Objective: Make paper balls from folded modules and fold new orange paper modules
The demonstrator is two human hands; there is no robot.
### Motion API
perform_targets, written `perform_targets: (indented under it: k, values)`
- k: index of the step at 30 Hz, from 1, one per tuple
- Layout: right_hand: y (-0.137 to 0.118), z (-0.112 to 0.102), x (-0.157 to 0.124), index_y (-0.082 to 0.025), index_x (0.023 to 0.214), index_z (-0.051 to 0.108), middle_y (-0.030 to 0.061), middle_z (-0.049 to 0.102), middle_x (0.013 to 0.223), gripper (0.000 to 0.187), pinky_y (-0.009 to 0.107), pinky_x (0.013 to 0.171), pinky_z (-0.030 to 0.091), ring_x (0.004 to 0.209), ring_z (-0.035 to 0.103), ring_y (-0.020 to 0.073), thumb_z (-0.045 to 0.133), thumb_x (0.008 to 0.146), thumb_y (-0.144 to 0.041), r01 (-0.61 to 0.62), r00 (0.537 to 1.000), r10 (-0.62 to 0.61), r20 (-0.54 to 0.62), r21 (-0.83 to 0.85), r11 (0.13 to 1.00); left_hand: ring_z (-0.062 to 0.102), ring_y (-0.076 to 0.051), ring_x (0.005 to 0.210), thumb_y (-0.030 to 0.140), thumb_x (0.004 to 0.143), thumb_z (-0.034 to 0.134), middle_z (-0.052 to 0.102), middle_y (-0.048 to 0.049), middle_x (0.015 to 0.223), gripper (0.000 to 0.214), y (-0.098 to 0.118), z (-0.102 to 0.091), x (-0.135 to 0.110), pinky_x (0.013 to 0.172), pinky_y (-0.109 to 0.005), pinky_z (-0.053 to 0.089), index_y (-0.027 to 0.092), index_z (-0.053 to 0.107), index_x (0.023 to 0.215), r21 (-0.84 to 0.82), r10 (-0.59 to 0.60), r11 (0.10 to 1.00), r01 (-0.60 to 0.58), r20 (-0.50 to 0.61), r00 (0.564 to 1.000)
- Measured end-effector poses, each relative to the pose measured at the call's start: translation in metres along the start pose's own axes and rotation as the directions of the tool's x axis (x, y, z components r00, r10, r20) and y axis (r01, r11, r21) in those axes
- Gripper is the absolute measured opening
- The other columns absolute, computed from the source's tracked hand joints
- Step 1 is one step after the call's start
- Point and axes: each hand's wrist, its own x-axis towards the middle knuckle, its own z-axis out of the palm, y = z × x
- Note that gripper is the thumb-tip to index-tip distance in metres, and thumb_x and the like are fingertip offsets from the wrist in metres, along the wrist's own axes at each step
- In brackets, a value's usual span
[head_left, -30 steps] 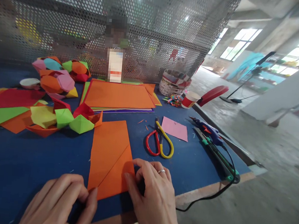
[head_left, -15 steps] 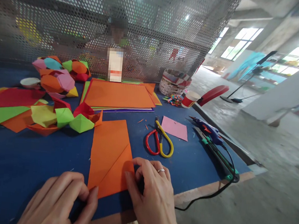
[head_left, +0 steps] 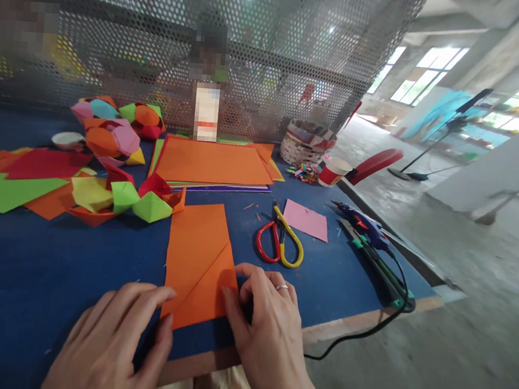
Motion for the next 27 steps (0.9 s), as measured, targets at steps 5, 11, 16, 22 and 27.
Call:
perform_targets:
  k: [5, 11, 16, 22, 27]
  values:
    - [0.001, 0.0, 0.0, -0.024, 0.109, 0.062, 0.0032, 0.069, 0.083, 0.013, 0.035, 0.075, 0.039, 0.085, 0.062, 0.026, 0.055, 0.1, -0.03, 0.007, 1.0, -0.007, -0.011, -0.016, 1.0, 0.064, -0.018, 0.096, 0.016, 0.098, 0.046, 0.064, -0.004, 0.113, 0.039, 0.001, -0.003, 0.001, 0.082, -0.032, 0.049, 0.031, 0.06, 0.131, -0.011, 0.112, 0.994, -0.111, 0.051, 0.992]
    - [0.0, -0.001, 0.002, -0.023, 0.109, 0.063, 0.0029, 0.07, 0.084, 0.013, 0.036, 0.074, 0.041, 0.085, 0.063, 0.0266, 0.059, 0.096, -0.026, 0.001, 1.0, 0.0, 0.015, -0.039, 0.999, 0.061, -0.022, 0.108, 0.005, 0.092, 0.044, 0.065, -0.0052, 0.118, 0.036, 0.004, -0.003, 0.001, 0.09, -0.036, 0.049, 0.025, 0.066, 0.112, -0.071, 0.175, 0.982, -0.172, 0.036, 0.984]
    - [0.0, -0.004, 0.003, -0.023, 0.109, 0.063, 0.0025, 0.07, 0.084, 0.015, 0.036, 0.074, 0.041, 0.086, 0.064, 0.0263, 0.063, 0.095, -0.026, 0.014, 0.999, -0.012, 0.041, -0.047, 0.999, 0.058, -0.027, 0.118, 0.0, 0.089, 0.039, 0.068, -0.0101, 0.124, 0.044, -0.005, -0.001, -0.016, 0.1, -0.043, 0.046, 0.015, 0.063, 0.122, -0.014, 0.332, 0.943, -0.332, -0.011, 0.943]
    - [0.0, -0.003, 0.003, -0.023, 0.109, 0.063, 0.0025, 0.071, 0.084, 0.014, 0.037, 0.075, 0.04, 0.088, 0.064, 0.0269, 0.064, 0.095, -0.026, -0.018, 0.999, 0.019, 0.049, -0.03, 0.999, 0.063, -0.023, 0.114, -0.007, 0.086, 0.04, 0.075, -0.0073, 0.119, 0.052, -0.005, -0.001, -0.036, 0.105, -0.041, 0.044, 0.014, 0.062, 0.128, 0.095, 0.377, 0.924, -0.37, -0.062, 0.924]
    - [0.0, -0.002, 0.003, -0.023, 0.109, 0.064, 0.0027, 0.071, 0.085, 0.016, 0.037, 0.074, 0.04, 0.088, 0.063, 0.0272, 0.065, 0.094, -0.026, -0.017, 0.999, 0.019, 0.05, -0.034, 0.999, 0.068, -0.024, 0.104, 0.003, 0.094, 0.038, 0.078, -0.008, 0.113, 0.042, 0.002, -0.002, -0.035, 0.112, -0.044, 0.039, 0.012, 0.065, 0.126, 0.147, 0.365, 0.925, -0.351, -0.083, 0.927]
